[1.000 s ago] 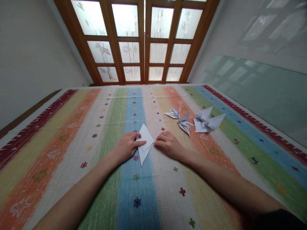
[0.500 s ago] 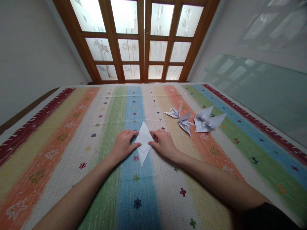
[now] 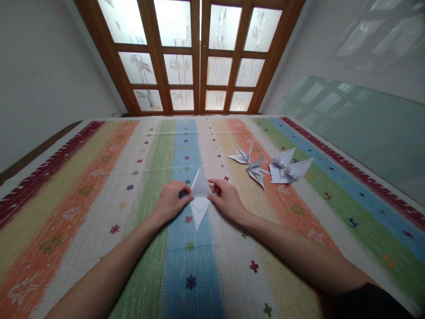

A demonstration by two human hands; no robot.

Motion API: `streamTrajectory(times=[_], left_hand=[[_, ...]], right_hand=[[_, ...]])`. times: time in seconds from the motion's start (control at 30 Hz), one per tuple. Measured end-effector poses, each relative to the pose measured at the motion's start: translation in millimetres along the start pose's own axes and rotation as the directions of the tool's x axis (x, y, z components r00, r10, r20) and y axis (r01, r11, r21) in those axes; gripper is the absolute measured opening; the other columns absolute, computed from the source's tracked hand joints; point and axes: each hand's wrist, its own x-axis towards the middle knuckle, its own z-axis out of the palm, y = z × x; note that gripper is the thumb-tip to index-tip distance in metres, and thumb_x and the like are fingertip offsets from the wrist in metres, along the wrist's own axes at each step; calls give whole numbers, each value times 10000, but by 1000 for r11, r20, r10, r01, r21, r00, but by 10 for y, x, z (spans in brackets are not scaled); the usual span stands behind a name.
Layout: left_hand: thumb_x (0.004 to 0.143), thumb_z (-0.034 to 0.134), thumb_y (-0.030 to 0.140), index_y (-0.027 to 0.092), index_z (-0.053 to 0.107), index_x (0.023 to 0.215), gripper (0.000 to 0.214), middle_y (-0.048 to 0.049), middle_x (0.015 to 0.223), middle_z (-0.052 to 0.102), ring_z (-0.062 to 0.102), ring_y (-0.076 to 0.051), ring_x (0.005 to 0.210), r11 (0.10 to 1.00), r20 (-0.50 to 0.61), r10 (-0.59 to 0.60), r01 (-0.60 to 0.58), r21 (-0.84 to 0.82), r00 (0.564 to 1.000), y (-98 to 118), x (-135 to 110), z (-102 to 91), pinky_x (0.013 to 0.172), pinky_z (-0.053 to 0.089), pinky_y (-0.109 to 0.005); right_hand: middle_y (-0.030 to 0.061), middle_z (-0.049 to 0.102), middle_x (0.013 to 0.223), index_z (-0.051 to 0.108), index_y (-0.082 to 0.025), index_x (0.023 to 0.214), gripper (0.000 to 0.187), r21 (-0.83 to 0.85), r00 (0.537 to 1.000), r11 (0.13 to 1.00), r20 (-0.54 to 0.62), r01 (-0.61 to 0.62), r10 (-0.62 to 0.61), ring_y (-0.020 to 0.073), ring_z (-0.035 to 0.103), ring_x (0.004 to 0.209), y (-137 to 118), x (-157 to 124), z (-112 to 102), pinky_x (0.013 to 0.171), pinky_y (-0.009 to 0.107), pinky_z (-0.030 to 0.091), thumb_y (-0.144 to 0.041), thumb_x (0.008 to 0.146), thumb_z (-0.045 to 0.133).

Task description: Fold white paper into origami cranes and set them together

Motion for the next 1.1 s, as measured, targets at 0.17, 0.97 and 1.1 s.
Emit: streamTrajectory(times=[0.17,0.97,1.1], left_hand=[[803,671,142,174,655,712,97,6,708,660,597,-156,708,998,41,23,-20,-64,999,-26,10,-13,709,436,-288],[934,498,155,167,667,881,178,-33,747,648,558,-174,643,563,227,612,-619,547,757,-105,-45,-104,605,411,-305],[909,501,143,157,671,851,180,-48,731,652,575,-196,652,606,178,566,-552,573,805,-85,-62,-101,608,431,-324]], right_hand=[[30,682,747,709,-162,790,102,-64,996,994,-12,92,-93,155,600,692,33,-32,13,675,284,447,-73,743,725],[70,698,837,656,-141,889,197,-498,643,432,406,752,-650,179,607,777,143,-86,-112,707,314,400,-154,968,475],[60,686,824,654,-142,876,184,-521,647,408,446,749,-618,178,594,743,102,-77,-122,688,323,384,-152,958,489]])
